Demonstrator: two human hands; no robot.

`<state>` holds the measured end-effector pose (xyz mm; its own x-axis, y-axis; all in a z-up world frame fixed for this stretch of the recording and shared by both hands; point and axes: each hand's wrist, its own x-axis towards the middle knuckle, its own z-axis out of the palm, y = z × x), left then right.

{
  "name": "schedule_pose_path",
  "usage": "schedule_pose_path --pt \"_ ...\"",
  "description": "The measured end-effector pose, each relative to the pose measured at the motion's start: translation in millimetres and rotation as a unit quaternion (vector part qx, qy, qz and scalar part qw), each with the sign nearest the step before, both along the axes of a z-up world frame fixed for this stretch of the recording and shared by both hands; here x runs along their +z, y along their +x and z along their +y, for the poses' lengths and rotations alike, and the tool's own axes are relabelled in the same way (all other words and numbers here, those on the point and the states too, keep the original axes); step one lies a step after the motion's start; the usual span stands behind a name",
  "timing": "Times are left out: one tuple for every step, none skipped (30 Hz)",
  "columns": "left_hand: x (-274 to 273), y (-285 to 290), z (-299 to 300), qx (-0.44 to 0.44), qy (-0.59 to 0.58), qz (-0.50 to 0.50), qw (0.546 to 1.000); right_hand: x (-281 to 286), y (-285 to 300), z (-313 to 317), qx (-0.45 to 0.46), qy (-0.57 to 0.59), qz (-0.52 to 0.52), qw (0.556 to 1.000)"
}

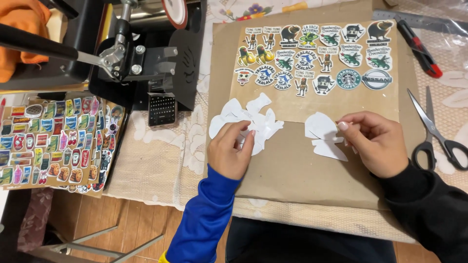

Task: Peeling the backing off stickers and trimming them with scissors in preparation for application.

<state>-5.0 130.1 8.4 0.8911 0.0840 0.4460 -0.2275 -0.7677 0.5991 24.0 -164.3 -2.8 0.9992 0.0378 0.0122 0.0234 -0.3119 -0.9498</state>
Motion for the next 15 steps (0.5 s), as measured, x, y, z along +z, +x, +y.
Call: schedule_pose_path --pt "3.2 -0.4 8.3 0.004 0.001 -0.001 1.0 0.5 -1.5 -0.5 0.004 0.001 -0.001 1.0" --pt "6.2 -0.9 16.6 0.013 -0.006 -0.03 0.999 1.3 -1.7 -1.0 0.002 -0.006 -0.007 1.0" --pt "9.3 -1.7 25.0 0.021 -0.014 -0.059 0.998 2.2 -2.2 -1.3 -0.001 -0.012 -0.014 1.0" --pt "12.5 1.8 44.0 0.027 -0.013 -0.06 0.998 1.3 -2.0 -1.7 0.004 -0.012 -0.015 1.0" --pt "15.8 4.7 63.0 0.06 -0.021 -0.087 0.994 0.4 -1.9 -2.3 0.0 -0.006 -0.014 1.0" --pt "19.3 6.5 82.2 0.094 -0.029 -0.114 0.989 -0.7 -2.4 -2.7 -0.004 0.0 -0.013 1.0" --pt "23.9 10.1 100.7 0.1 -0.028 -0.116 0.988 -1.6 -2.1 -2.5 0.001 0.001 -0.014 1.0" --pt "29.0 15.2 119.0 0.126 -0.091 -0.085 0.984 -2.4 -2.0 -2.7 0.003 0.004 -0.015 1.0" --pt "34.0 20.1 136.8 0.151 -0.155 -0.054 0.975 -3.4 -1.8 -3.3 0.005 0.007 -0.017 1.0" --pt "33.8 26.9 152.1 0.152 -0.153 -0.054 0.975 -3.6 -1.6 -3.3 0.006 0.009 -0.016 1.0" --pt "33.6 33.7 167.3 0.146 -0.176 -0.01 0.973 -3.8 -1.3 -3.4 0.007 0.003 -0.012 1.0" --pt "33.7 41.4 182.5 0.139 -0.198 0.035 0.97 -3.5 -1.2 -3.7 0.006 -0.003 -0.008 1.0" --pt "30.0 44.6 189.8 0.139 -0.197 0.036 0.97 -3.4 -1.8 -3.4 0.007 -0.002 -0.006 1.0" --pt "26.2 49.3 196.5 0.12 -0.207 0.051 0.969 -3.4 -1.8 -3.6 0.008 0.002 -0.009 1.0" --pt "22.4 54.0 203.2 0.101 -0.218 0.067 0.968 -3.5 -1.9 -3.9 0.009 0.006 -0.012 1.0"
